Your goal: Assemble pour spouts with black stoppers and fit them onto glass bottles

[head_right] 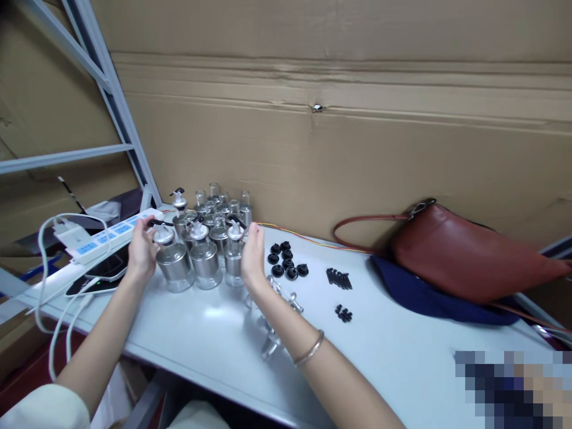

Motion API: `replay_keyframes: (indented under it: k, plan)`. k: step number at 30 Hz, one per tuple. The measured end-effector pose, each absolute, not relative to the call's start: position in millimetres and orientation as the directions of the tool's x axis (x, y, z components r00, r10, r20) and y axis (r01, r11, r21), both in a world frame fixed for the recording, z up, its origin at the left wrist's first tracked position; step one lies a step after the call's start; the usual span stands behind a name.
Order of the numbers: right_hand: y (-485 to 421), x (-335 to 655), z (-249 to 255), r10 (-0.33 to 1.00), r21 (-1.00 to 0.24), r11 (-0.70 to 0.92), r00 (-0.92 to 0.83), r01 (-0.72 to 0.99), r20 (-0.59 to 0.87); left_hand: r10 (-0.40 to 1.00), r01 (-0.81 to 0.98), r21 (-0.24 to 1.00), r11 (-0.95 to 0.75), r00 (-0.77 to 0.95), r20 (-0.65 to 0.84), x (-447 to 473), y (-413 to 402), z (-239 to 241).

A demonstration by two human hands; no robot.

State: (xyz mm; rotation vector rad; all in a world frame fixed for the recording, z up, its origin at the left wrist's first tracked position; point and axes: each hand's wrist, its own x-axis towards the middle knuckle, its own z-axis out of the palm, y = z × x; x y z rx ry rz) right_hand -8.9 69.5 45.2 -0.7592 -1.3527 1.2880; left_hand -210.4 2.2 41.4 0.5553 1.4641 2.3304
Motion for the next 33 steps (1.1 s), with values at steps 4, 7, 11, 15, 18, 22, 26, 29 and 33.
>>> replay_keyframes:
  k: [4, 7, 11, 15, 18, 22, 26, 29, 33]
  plan:
    - [51, 1, 64, 0.899, -0.933, 0.315, -0.259, -0.174, 0.352, 0.225, 0.154, 0.78, -0.607, -0.908, 0.354, -188, -20, 47]
    - [47, 0, 66, 0.819, -0.9, 0.419, -0.38, -0.118, 0.431, 0.078, 0.267, 0.616, -0.741, -0.877, 0.474, -152, -39, 57]
    - [42, 1, 64, 0.779, -0.857, 0.507, -0.379, -0.088, 0.5, 0.211, 0.192, 0.596, -0.78, -0.816, 0.538, -105, -58, 63]
    - [17, 12, 79, 0.756, -0.815, 0.545, -0.304, -0.2, 0.58, 0.375, 0.147, 0.642, -0.753, -0.705, 0.602, -73, -67, 58]
    - [-10, 28, 93, 0.747, -0.807, 0.531, -0.307, -0.256, 0.589, 0.615, 0.159, 0.746, -0.647, -0.469, 0.633, -58, -71, 50]
    - [-45, 52, 91, 0.735, -0.808, 0.502, -0.34, -0.31, 0.587, 0.79, 0.148, 0.829, -0.539, -0.253, 0.559, -48, -80, 39]
    - [-73, 77, 76, 0.762, -0.84, 0.472, -0.357, -0.266, 0.541, 0.909, 0.072, 0.912, -0.404, -0.076, 0.409, -30, -93, 26]
    - [-86, 100, 74, 0.792, -0.854, 0.497, -0.323, -0.152, 0.518, 0.942, -0.023, 0.942, -0.334, 0.02, 0.334, -5, -103, 17]
    - [-92, 130, 81, 0.796, -0.824, 0.566, -0.246, -0.019, 0.553, 0.936, -0.047, 0.943, -0.33, 0.109, 0.333, 29, -106, 12]
